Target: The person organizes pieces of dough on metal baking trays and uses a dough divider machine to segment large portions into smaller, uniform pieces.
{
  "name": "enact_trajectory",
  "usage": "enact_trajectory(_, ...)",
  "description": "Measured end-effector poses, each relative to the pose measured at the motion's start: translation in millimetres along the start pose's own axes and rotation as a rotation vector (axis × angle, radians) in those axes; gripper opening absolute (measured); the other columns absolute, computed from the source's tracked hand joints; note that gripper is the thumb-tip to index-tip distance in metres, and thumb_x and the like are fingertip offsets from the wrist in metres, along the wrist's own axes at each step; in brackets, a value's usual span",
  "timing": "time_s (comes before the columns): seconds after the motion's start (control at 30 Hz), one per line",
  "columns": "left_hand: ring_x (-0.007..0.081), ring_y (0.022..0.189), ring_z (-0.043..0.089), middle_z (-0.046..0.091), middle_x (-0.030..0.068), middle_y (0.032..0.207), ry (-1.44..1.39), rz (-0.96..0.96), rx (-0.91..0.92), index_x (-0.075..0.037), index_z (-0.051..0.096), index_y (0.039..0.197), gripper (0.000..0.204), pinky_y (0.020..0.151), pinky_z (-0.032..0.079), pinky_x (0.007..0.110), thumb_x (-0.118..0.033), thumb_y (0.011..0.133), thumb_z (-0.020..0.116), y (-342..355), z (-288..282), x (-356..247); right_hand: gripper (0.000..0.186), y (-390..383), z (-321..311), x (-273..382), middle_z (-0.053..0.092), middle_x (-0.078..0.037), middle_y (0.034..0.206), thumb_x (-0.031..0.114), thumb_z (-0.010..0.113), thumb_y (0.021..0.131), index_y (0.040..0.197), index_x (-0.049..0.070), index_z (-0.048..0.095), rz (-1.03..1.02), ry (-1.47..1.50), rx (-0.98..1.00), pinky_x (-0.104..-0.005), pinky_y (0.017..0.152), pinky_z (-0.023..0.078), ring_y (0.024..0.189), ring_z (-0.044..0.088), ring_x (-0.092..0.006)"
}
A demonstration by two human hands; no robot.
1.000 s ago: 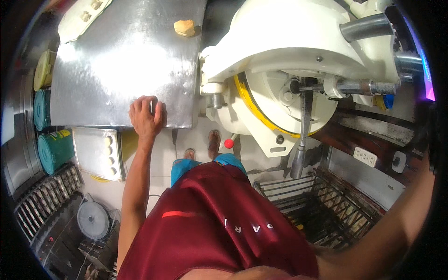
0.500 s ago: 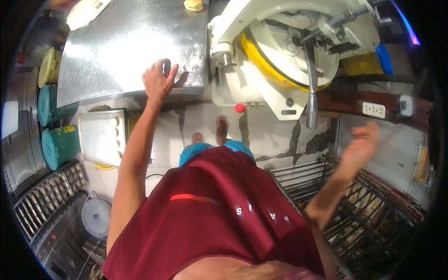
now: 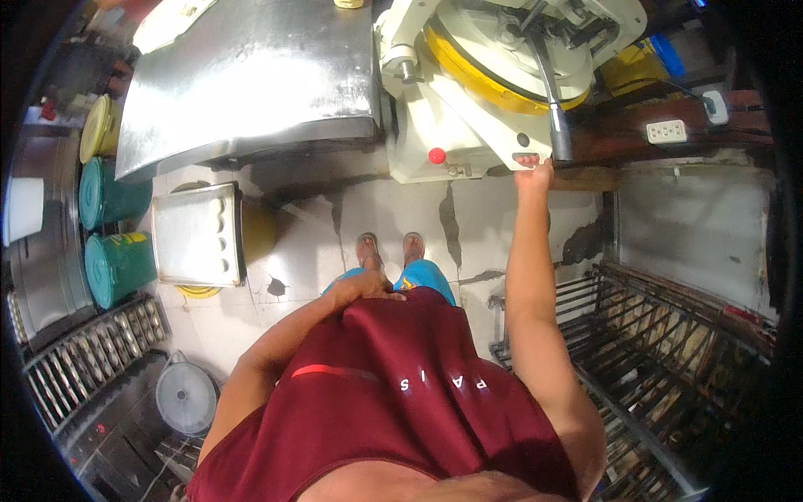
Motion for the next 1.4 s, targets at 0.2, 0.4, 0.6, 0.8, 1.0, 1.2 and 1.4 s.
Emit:
enact_trajectory(0.2, 0.039, 0.116, 0.063, 0.069, 0.0256, 0.118, -0.203, -0.175, 0.088, -0.001, 0.073, 0.114, 0.089, 0.101, 0.046, 0.046, -0.081, 0.087, 0.046, 4.1, -2.4, -35.1, 0.044, -56.1, -48.7, 4.7, 0.036, -0.003, 0.069, 0.037, 0.027, 0.11, 0.079, 0.008, 0.039, -0.042, -0.094, -0.034, -0.039, 0.059, 0.039, 0.061, 0.035, -0.0197)
enact_trajectory(0.4, 0.0193, 0.094, 0.06, 0.066, 0.0067, 0.098, -0.847, 0.158, -0.421, -0.007, 0.069, 0.107, 0.066, 0.094, 0.047, 0.035, -0.065, 0.102, 0.037, 91.5, -12.5, 28.3, 0.037, -137.9, -118.2, 42.0, 0.033, 0.0, 0.071, 0.036, 0.034, 0.11, 0.084, 0.009, 0.04, 0.065, -0.11, -0.11, -0.0369, 0.06, 0.034, 0.062, 0.03, -0.0182)
enact_trajectory(0.6, 0.036, 0.127, 0.052, 0.058, 0.0225, 0.134, -1.557, 0.145, -0.665, -0.006, 0.053, 0.136, 0.075, 0.109, 0.037, 0.054, -0.067, 0.102, 0.026, 111.9, -146.7, -55.1, 0.04, -182.4, -195.9, 119.1, 0.037, 0.002, 0.072, 0.051, 0.043, 0.105, 0.095, 0.013, 0.046, 0.076, -0.272, -0.241, -0.0286, 0.056, 0.032, 0.06, 0.033, -0.012)
enact_trajectory(0.8, 0.0284, 0.134, 0.048, 0.043, 0.0118, 0.155, -1.694, 0.069, -0.549, -0.008, 0.034, 0.153, 0.075, 0.112, 0.036, 0.049, -0.061, 0.1, 0.04, 87.6, -48.6, -85.0, 0.048, -177.1, -254.9, 142.0, 0.051, 0.002, 0.078, 0.054, 0.051, 0.101, 0.11, 0.008, 0.06, -0.248, -0.572, -0.603, -0.0298, 0.056, 0.033, 0.065, 0.049, -0.0112)
enact_trajectory(1.0, 0.0224, 0.119, 0.055, 0.056, 0.0048, 0.139, -1.852, 0.024, -0.727, -0.013, 0.039, 0.15, 0.071, 0.102, 0.041, 0.044, -0.06, 0.097, 0.047, 2.4, 28.8, -50.6, 0.05, -146.7, -238.1, 110.7, 0.06, -0.003, 0.094, 0.049, 0.052, 0.102, 0.123, 0.003, 0.057, -0.213, -0.689, -0.399, -0.0283, 0.053, 0.036, 0.074, 0.057, -0.0143)
enact_trajectory(1.2, 0.0252, 0.138, 0.046, 0.047, 0.0069, 0.152, -1.885, 0.248, -1.154, -0.01, 0.031, 0.155, 0.07, 0.108, 0.041, 0.046, -0.056, 0.102, 0.038, -82.6, 19.5, -5.6, 0.046, -146.9, -133.5, 14.2, 0.06, -0.002, 0.095, 0.047, 0.056, 0.1, 0.121, 0.006, 0.058, -0.092, -0.785, -0.131, -0.0292, 0.056, 0.037, 0.079, 0.058, -0.014)
enact_trajectory(1.4, 0.0308, 0.138, 0.048, 0.046, 0.0161, 0.153, -1.647, 0.572, -1.388, -0.001, 0.034, 0.152, 0.06, 0.117, 0.038, 0.047, -0.041, 0.109, 0.025, -161.0, -92.5, 120.8, 0.037, -203.4, -29.3, -117.4, 0.058, -0.003, 0.096, 0.041, 0.053, 0.103, 0.118, 0.008, 0.057, 0.05, -0.758, 0.093, -0.0303, 0.054, 0.039, 0.081, 0.056, -0.014)
Point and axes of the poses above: each hand's wrist, its own y-axis towards the middle knuckle, its own z-axis out of the palm, x = y × z, the point moved 1 cm from there along y, towards the middle knuckle
